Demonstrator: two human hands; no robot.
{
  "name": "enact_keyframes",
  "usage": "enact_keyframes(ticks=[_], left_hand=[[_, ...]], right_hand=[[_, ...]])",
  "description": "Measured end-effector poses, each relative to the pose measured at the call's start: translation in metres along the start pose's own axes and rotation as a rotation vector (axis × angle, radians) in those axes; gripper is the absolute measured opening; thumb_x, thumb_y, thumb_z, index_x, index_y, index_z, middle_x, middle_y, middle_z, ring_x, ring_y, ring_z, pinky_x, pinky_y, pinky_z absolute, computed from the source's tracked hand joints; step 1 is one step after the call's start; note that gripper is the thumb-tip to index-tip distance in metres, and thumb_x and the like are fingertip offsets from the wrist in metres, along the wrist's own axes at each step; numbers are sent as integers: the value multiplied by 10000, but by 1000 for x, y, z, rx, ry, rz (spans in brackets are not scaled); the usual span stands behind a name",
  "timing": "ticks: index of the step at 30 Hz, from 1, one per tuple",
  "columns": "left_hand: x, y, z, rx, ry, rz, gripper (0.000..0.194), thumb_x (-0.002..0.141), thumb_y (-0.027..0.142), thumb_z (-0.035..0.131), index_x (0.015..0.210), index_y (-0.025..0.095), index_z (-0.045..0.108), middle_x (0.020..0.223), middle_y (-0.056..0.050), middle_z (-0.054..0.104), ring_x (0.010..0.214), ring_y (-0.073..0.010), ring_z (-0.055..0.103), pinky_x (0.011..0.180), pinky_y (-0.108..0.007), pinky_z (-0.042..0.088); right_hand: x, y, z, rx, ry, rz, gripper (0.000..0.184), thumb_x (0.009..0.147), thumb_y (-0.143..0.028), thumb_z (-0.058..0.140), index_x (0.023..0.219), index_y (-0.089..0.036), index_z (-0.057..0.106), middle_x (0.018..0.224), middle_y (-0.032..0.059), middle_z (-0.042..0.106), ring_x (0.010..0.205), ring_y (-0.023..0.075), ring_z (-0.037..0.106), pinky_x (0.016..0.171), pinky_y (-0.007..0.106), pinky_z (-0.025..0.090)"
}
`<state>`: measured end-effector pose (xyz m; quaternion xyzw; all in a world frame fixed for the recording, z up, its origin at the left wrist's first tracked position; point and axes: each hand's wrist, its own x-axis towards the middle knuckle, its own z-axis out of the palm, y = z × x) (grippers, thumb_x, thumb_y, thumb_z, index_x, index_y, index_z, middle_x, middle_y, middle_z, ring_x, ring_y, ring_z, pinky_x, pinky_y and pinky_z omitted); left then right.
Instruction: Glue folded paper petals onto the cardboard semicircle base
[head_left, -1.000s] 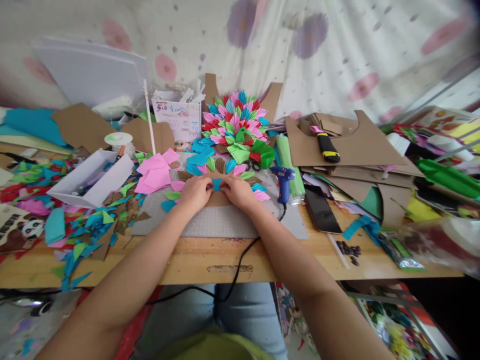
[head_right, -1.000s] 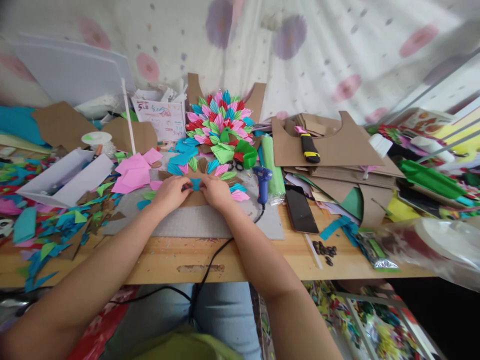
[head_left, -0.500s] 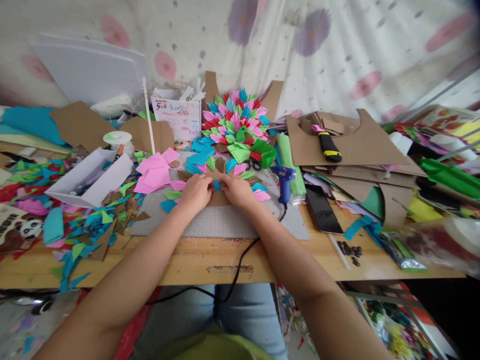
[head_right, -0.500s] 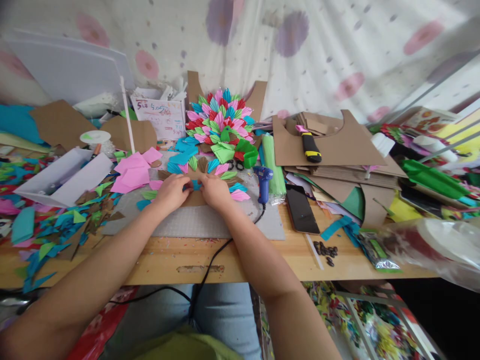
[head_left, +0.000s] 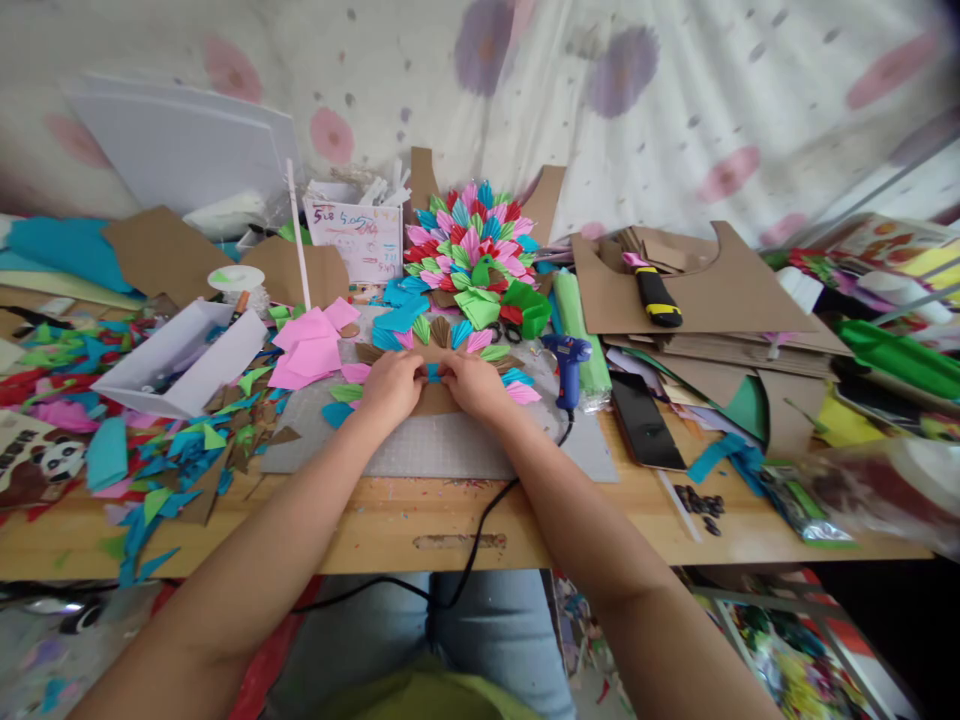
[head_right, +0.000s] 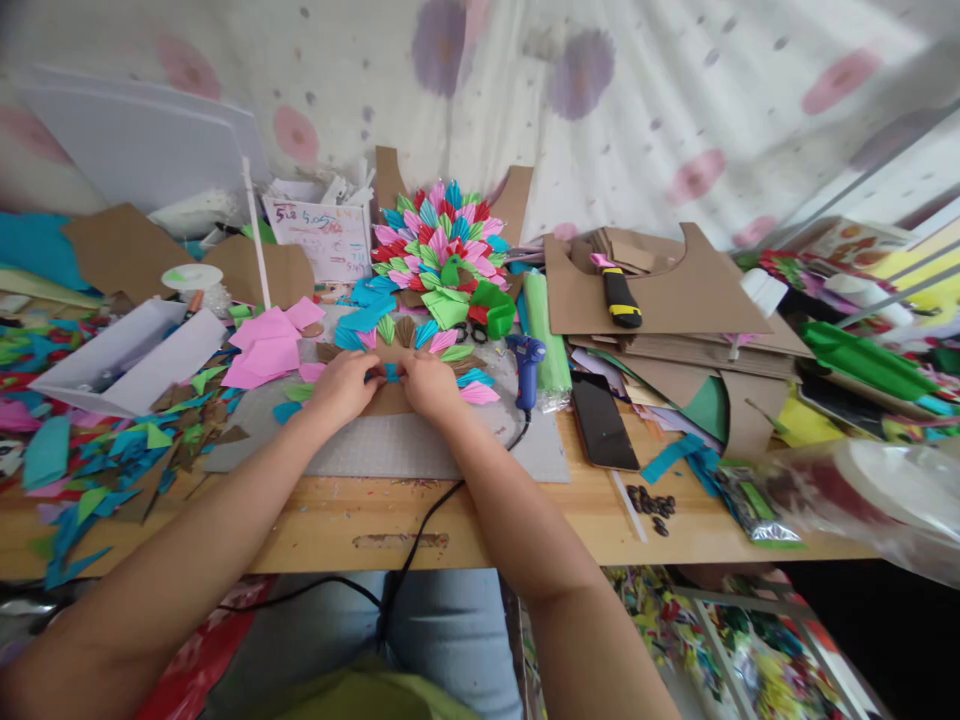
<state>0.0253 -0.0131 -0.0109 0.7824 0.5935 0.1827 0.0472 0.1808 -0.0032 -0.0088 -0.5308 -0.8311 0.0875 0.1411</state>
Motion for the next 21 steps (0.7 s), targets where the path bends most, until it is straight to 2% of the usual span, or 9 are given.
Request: enact_keyframes(ticks=[7,12,21], left_hand=[[1,0,-1,33,25,67,93,772,146,552,780,172,640,891,-92,634,936,-254,532,830,-371,428],[1,1,-3,37,3,40,87,777,166,556,814,173,635,890,-93,650,912,-261,540,785,-378,424],[2,-2,-1,40,12,29,74,781,199,582,795,178,652,867,-85,663,897,-252,549,798,-373,429]], right_hand=[[0,-1,0,-18,13,-37,206,847,-142,447,889,-185,644,995,82,622,949,201,549,770,277,409],[0,-1,-1,-13,6,-18,215,832,-146,480,993,-184,617,982,75,649,907,205,572,741,279,414],[1,0,0,-17,5,-34,208,836,-131,455,910,-173,645,993,93,621,947,201,546,784,280,409]])
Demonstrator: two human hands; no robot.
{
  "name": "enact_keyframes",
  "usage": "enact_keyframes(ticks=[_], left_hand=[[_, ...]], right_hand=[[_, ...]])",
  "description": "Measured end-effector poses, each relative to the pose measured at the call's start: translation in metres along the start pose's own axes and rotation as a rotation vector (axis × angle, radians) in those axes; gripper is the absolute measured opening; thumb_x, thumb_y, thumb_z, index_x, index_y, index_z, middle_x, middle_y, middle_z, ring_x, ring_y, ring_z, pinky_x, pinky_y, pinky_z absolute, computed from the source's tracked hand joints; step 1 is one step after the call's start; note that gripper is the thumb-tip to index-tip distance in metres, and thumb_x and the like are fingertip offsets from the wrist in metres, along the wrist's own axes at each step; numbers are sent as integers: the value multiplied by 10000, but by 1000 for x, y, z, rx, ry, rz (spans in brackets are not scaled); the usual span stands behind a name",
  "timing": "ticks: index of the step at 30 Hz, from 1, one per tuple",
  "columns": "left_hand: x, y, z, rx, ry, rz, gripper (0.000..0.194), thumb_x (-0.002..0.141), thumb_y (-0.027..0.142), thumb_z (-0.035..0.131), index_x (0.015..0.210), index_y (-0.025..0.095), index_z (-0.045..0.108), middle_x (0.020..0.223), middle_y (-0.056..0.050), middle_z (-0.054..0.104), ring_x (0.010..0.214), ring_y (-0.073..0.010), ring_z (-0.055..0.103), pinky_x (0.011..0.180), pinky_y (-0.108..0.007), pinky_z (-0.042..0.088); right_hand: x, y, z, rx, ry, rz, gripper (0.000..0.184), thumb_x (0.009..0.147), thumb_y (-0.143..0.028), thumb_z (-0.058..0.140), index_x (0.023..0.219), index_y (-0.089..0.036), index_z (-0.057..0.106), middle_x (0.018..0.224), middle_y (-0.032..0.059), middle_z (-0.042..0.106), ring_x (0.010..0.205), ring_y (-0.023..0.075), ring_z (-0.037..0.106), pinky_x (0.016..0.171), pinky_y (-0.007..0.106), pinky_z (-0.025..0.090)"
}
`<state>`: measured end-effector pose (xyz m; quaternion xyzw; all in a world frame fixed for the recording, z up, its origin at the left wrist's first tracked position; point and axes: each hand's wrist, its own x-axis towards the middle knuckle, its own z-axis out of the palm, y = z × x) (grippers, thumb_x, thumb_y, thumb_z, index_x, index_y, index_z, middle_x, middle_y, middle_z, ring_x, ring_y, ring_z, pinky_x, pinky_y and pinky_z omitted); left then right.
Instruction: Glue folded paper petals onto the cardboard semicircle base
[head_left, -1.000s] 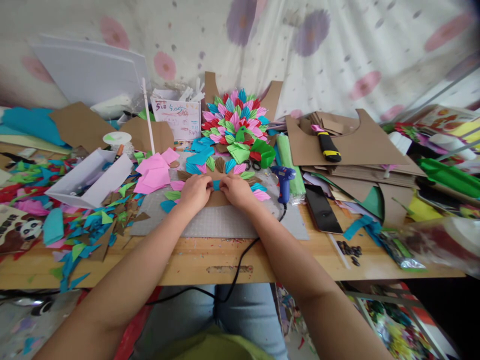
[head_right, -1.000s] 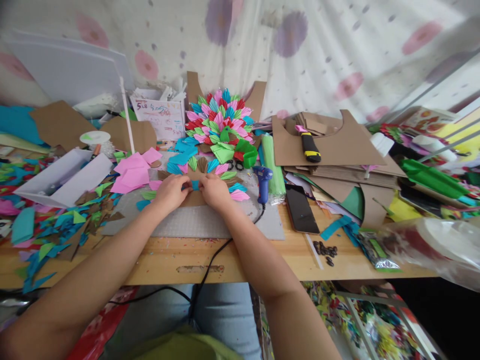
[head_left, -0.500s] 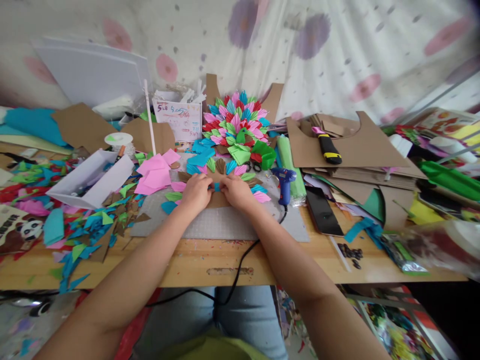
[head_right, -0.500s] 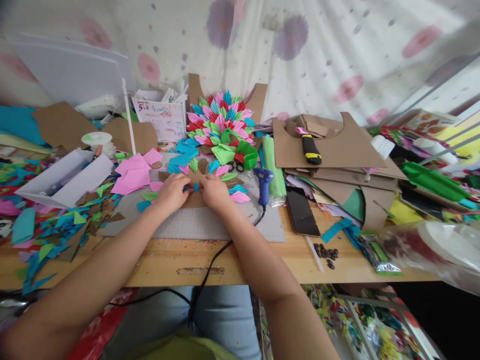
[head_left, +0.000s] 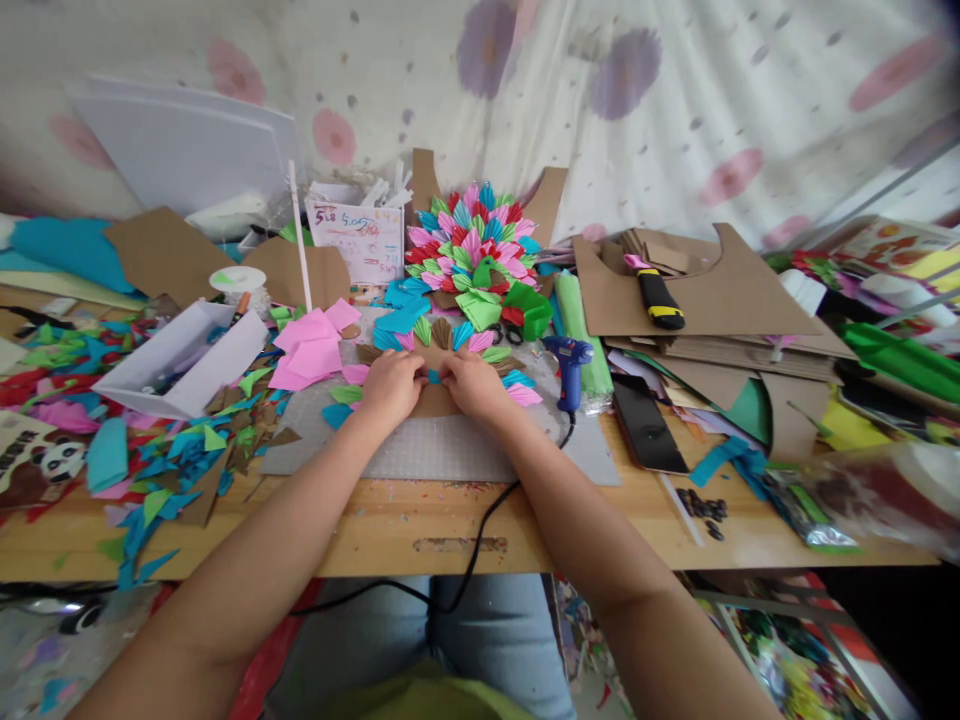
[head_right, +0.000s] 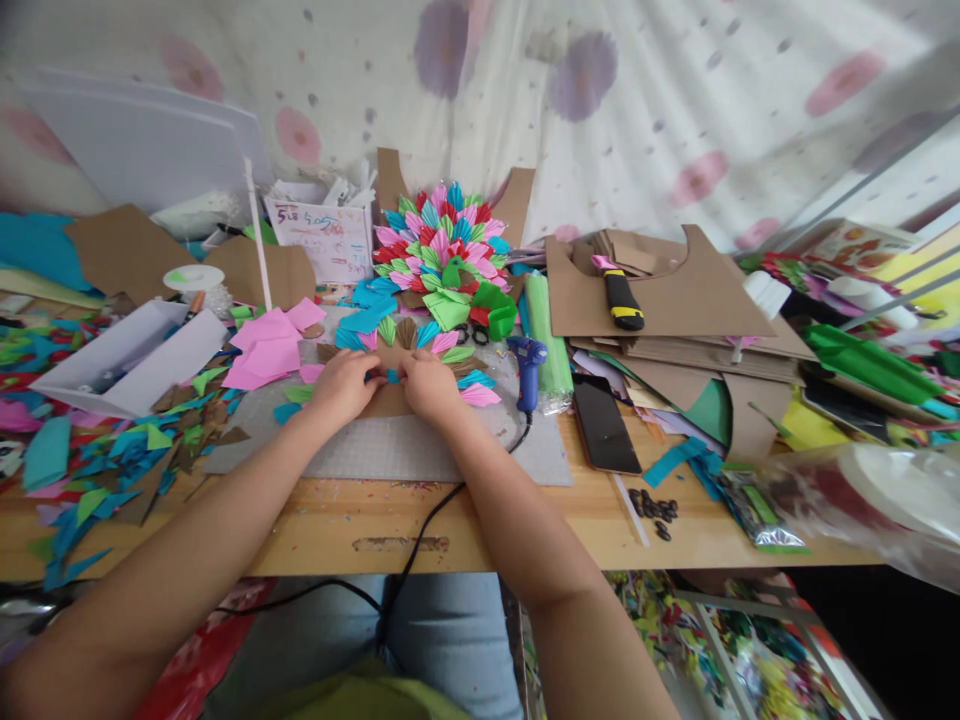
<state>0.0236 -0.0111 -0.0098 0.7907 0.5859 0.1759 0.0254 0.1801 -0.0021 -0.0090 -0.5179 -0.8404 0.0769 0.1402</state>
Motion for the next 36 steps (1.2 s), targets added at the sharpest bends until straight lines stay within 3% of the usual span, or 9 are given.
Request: enact_keyframes(ticks=[9,16,25,30,36], left_hand=[[0,-2,0,-17,6,-20,101,780,215,602,863,185,654,863,-70,668,898,-241,562,782,-356,434],[1,-1,0,-11,-21,-50,101,779,226,611,844,163,654,875,-98,654,910,-260,555,788,-371,439],[1,-2,1,6,6,44,46,772,195,604,797,172,635,899,-88,632,942,-255,521,835,-368,423],[1,-4,1,26,-6,17,114,781,232,606,869,162,617,882,-93,637,910,-257,531,785,-366,420],[0,-4,1,28,-10,24,76,784,234,602,818,168,618,864,-92,629,912,-259,532,779,-368,426]], right_hand=[[-1,1,-1,-4,0,36,203,838,-167,496,1000,-190,616,995,82,654,947,207,577,744,274,418],[0,-1,0,-20,6,30,196,846,-169,484,963,-201,638,1031,80,644,970,212,564,752,281,425],[-2,-2,1,-45,20,5,203,863,-176,456,931,-209,644,1009,76,623,964,211,548,757,286,421],[-2,-1,1,-50,10,34,196,863,-187,463,955,-212,634,1009,81,627,969,216,544,750,287,420],[-2,-1,2,-73,2,39,198,867,-178,451,950,-198,629,1005,81,617,966,207,543,744,277,414]])
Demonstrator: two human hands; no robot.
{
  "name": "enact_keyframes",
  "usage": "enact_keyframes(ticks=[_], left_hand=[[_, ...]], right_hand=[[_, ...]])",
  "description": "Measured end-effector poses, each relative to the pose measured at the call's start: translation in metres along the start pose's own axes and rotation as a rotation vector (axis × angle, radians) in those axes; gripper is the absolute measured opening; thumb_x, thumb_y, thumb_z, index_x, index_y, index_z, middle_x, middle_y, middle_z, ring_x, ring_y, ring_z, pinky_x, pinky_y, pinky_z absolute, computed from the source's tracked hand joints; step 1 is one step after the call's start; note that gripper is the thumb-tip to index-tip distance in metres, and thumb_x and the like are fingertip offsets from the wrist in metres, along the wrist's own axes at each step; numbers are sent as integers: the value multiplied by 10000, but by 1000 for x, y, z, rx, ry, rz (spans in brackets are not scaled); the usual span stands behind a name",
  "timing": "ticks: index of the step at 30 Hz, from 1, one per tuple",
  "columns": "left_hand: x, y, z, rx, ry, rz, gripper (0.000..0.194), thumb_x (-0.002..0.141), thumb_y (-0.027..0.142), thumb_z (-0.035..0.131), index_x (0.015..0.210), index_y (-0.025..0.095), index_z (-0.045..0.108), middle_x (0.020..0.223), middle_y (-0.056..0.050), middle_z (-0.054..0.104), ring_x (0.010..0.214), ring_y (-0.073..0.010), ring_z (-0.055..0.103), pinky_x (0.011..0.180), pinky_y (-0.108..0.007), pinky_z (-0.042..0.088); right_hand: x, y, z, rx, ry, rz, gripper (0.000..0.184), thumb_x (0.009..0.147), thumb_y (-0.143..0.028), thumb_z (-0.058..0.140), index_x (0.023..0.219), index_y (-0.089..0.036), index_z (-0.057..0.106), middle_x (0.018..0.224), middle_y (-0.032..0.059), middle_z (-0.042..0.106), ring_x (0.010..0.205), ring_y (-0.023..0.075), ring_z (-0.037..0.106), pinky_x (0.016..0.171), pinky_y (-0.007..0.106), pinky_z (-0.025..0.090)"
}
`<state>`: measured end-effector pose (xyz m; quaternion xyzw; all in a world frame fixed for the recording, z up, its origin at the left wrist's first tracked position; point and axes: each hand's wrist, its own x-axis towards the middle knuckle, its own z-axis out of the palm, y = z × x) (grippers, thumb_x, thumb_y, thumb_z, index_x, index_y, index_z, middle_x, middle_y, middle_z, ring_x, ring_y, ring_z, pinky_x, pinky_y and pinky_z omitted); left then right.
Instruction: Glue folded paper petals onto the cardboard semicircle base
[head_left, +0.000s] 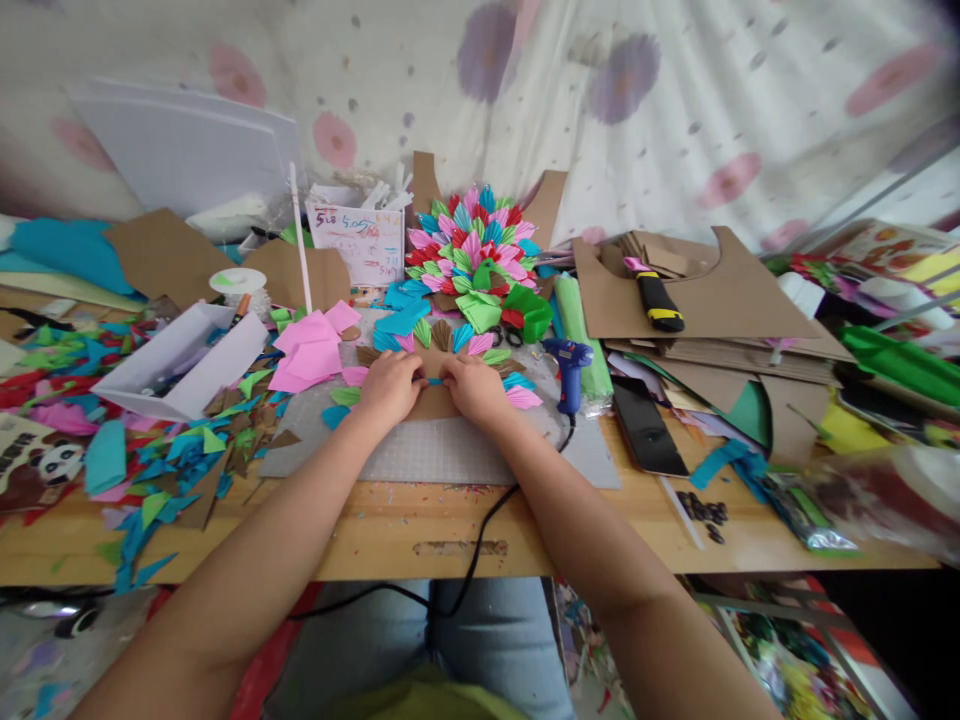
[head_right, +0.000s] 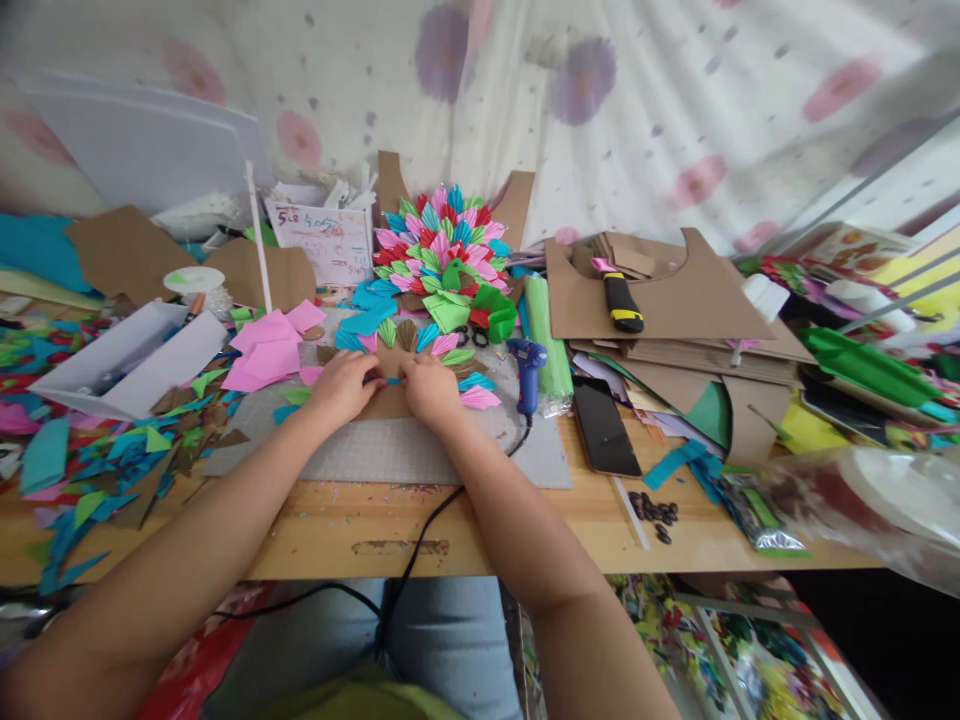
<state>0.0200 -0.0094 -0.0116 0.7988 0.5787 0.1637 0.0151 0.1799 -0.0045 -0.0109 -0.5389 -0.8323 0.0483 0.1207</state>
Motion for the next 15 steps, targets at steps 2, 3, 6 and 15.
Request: enact_keyframes(ticks=[2,3,6,15], left_hand=[[0,0,0,-5,13,12,68,781,224,602,814,167,621,865,-93,628,909,-260,533,783,-373,431],[0,0,0,-9,23,20,63,777,218,603,810,168,624,873,-94,627,913,-261,532,790,-375,433],[0,-1,0,-30,54,50,56,761,193,610,805,166,633,905,-91,622,941,-262,528,816,-377,438],[0,0,3,-115,110,184,190,753,255,625,916,158,637,995,-86,651,1005,-247,556,919,-397,412]], right_hand=[[-1,-1,0,-4,8,2,201,869,-177,445,948,-195,629,1014,82,609,968,204,540,741,274,414],[-1,-1,0,-4,10,3,204,871,-177,441,947,-195,630,1019,83,607,968,203,540,741,272,414],[-1,-2,-1,-7,11,-4,213,879,-177,430,948,-196,631,1026,84,607,973,207,540,743,276,418],[-2,-4,-7,64,33,-32,234,881,-168,430,1031,-169,610,1064,98,605,999,209,532,801,297,427]])
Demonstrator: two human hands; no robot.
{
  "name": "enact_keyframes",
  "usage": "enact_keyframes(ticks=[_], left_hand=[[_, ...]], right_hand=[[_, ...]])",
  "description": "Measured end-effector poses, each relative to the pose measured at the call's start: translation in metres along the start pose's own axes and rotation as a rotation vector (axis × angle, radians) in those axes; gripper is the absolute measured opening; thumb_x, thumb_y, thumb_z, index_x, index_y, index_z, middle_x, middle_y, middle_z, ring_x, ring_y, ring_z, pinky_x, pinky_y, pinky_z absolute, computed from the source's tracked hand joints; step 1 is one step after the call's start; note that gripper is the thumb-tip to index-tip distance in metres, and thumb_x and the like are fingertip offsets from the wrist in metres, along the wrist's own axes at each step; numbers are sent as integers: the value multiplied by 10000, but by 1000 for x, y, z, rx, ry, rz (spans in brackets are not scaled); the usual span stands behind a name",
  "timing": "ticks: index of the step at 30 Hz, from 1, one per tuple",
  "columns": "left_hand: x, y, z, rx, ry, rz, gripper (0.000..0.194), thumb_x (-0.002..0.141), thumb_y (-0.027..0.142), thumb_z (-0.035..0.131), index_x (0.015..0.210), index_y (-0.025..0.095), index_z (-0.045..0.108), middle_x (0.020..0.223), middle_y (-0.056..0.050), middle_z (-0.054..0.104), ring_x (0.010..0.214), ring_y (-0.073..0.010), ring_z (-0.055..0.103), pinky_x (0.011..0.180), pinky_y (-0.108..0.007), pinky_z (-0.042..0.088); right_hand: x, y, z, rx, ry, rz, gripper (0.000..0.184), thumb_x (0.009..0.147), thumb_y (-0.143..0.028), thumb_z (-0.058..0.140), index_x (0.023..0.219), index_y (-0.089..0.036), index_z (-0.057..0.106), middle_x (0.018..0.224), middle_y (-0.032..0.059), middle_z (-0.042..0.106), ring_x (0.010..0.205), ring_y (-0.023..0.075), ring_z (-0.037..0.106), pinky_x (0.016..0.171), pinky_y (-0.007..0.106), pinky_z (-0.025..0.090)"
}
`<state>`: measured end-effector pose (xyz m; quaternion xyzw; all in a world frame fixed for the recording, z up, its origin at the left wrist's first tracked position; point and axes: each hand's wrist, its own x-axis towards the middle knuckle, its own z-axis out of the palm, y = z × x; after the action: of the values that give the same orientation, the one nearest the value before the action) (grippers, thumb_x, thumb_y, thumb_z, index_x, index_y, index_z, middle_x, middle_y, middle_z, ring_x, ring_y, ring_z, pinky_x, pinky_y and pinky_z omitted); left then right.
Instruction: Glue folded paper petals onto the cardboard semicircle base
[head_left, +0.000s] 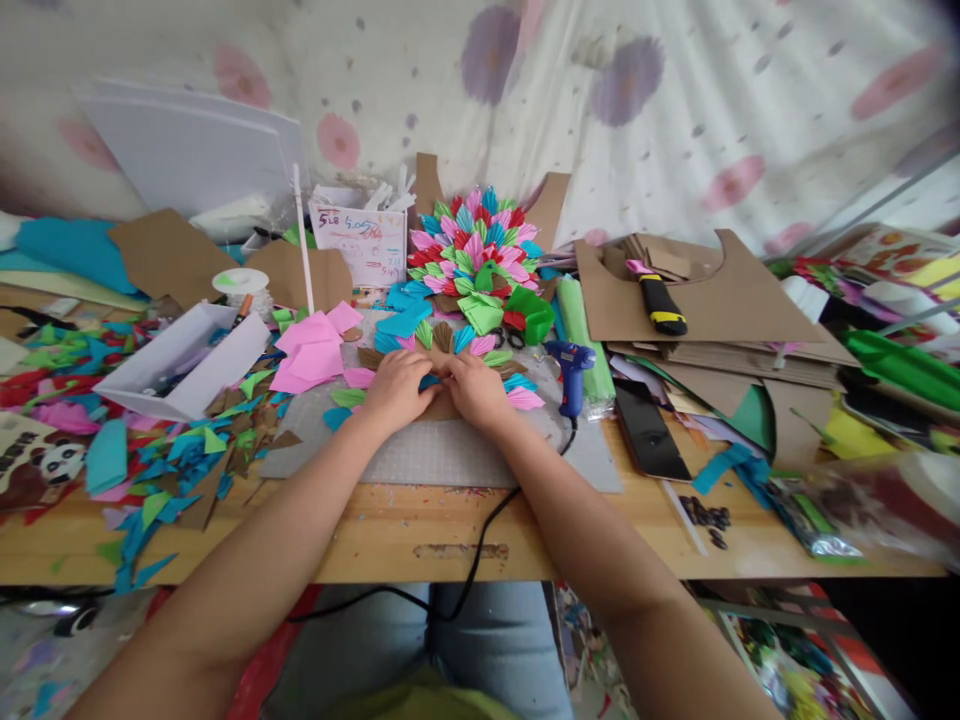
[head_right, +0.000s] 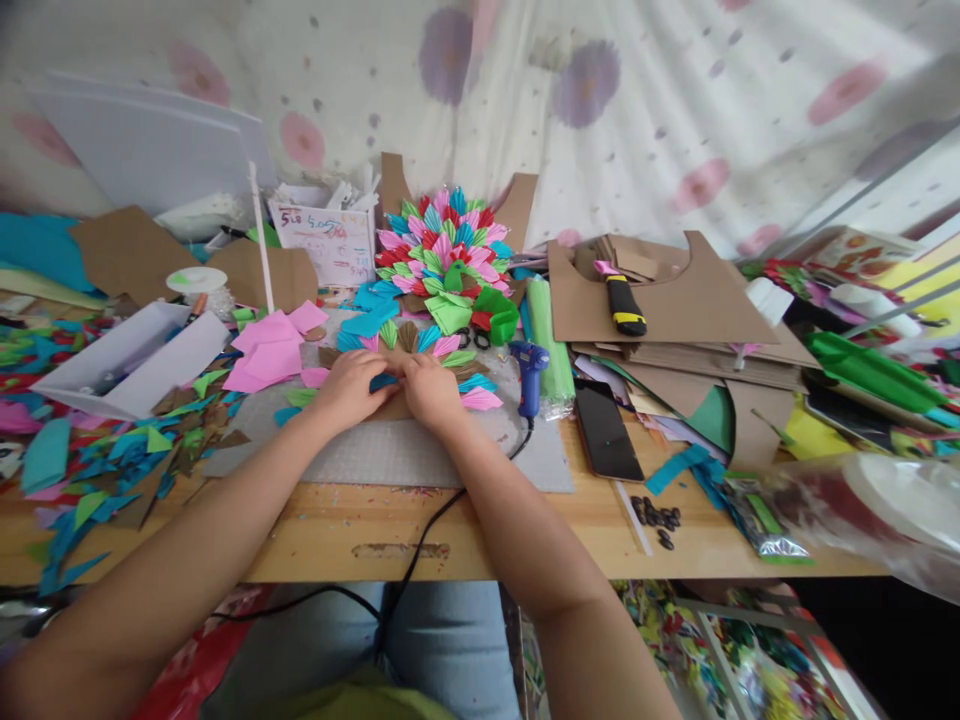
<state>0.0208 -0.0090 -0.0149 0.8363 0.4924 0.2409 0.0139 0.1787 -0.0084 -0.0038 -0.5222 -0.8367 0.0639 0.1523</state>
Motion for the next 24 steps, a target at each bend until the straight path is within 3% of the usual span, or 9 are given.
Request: enact_keyframes(ticks=[6,12,16,19,22,24], left_hand=[[2,1,-3,32,49,-42,60,755,190,599,773,171,653,841,-59,679,874,-232,601,846,-391,436],[3,0,-6,6,110,-24,100,750,154,586,696,183,664,780,-43,685,803,-210,603,817,-377,447],[3,1,-6,-5,121,-15,116,755,155,587,677,190,666,765,-40,684,806,-211,605,827,-383,452],[2,2,-5,-30,152,-40,104,753,162,595,807,184,682,865,-54,689,871,-215,608,848,-376,460],[1,1,-3,-48,165,-19,270,732,159,612,998,176,656,1025,-64,673,985,-222,589,907,-376,448],[1,0,-2,-37,139,14,232,737,164,604,960,177,668,1010,-55,681,982,-222,592,949,-391,427]], right_hand=[[-2,-1,0,47,23,-5,206,872,-149,435,974,-180,611,1015,86,607,977,207,531,791,304,436],[-5,-1,-2,62,82,-79,251,850,-200,510,1090,-167,576,1095,89,585,1051,214,502,814,307,443],[-3,0,-1,5,86,-56,170,873,-229,501,967,-189,637,998,75,621,995,209,521,797,303,431],[-1,2,0,-4,113,-27,163,879,-245,506,924,-193,654,941,69,634,956,206,529,779,301,422],[-2,3,0,10,130,-49,167,878,-231,507,941,-205,660,932,59,640,955,200,526,778,295,415],[-2,4,-1,9,130,-69,172,877,-223,506,951,-203,660,936,56,641,956,197,525,773,287,412]])
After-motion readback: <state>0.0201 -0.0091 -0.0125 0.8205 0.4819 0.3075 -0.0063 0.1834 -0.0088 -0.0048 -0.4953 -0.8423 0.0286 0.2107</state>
